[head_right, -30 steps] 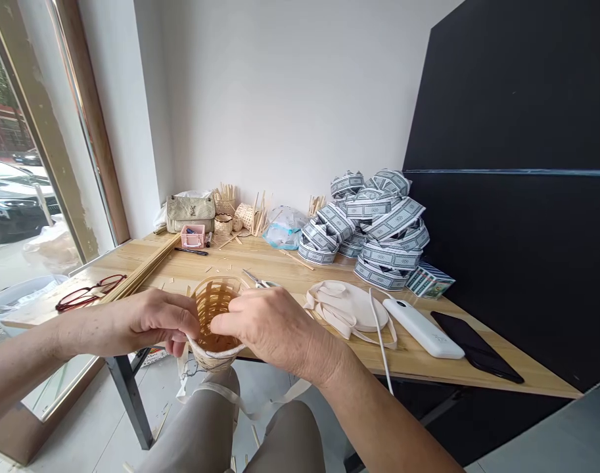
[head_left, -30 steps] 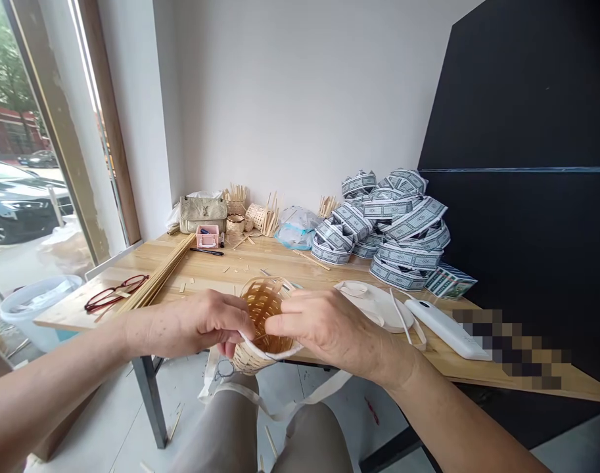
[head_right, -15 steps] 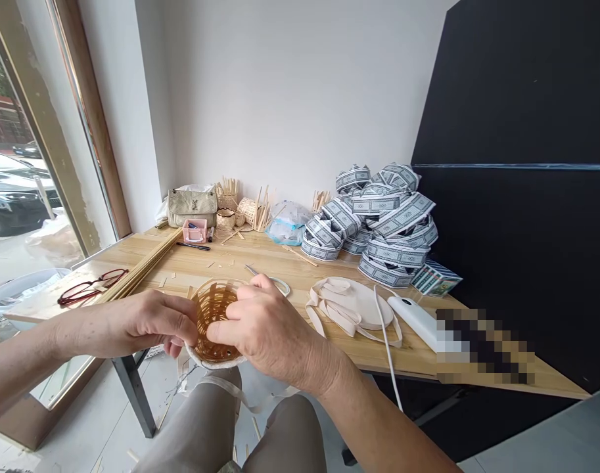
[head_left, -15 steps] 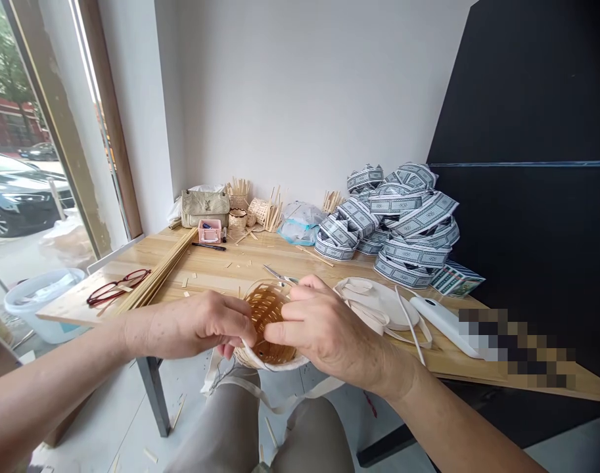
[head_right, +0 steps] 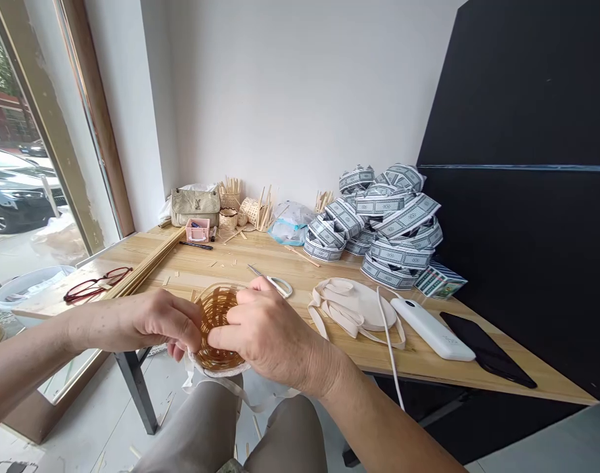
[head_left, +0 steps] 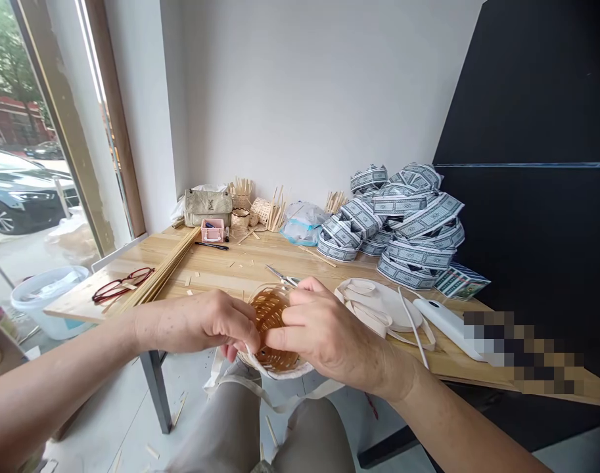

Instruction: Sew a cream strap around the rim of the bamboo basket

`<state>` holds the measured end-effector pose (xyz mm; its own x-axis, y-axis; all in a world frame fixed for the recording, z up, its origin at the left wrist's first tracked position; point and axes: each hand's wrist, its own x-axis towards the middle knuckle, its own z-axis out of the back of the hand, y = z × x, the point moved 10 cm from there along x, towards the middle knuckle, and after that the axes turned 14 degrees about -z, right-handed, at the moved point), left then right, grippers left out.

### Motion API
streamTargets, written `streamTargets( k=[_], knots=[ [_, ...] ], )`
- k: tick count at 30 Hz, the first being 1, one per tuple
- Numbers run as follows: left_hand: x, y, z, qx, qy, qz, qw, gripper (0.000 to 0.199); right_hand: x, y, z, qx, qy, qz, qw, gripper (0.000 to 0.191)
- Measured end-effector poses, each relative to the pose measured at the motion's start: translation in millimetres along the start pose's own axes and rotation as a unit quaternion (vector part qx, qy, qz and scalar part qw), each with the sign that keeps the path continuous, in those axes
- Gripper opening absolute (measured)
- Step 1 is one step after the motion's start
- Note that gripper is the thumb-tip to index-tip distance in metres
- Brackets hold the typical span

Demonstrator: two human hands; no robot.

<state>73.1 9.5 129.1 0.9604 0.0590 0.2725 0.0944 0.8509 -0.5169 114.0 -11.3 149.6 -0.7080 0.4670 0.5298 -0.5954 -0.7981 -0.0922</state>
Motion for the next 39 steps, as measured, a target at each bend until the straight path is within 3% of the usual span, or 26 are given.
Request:
streamTargets(
  k=[8, 27, 34, 39],
  knots=[
    [-2.1, 4.0, 3.1, -0.040, -0.010, -0.006, 0.999, 0.023, 1.3, -5.6, -2.0, 0.007, 0.015, -0.003, 1.000, 0.028],
    [-0.7, -3.9, -1.3, 0.018, 0.017, -0.024, 0.999, 0.029, -3.1, 3.5, -1.6, 0.047, -0.001, -0.026, 0.999, 0.028],
    [0.1, -3.4, 0.1, 0.007, 0.002, -0.022, 1.000, 0.027, 0.6, 15.5, 3.7, 0.059, -0.035, 0.008, 0.998, 0.033],
    [-0.7, 0.4, 0.5, -0.009, -0.002, -0.012, 1.000, 0.027, 2.0, 15.5, 1.3, 0.052, -0.025, 0.010, 0.998, 0.031]
  ],
)
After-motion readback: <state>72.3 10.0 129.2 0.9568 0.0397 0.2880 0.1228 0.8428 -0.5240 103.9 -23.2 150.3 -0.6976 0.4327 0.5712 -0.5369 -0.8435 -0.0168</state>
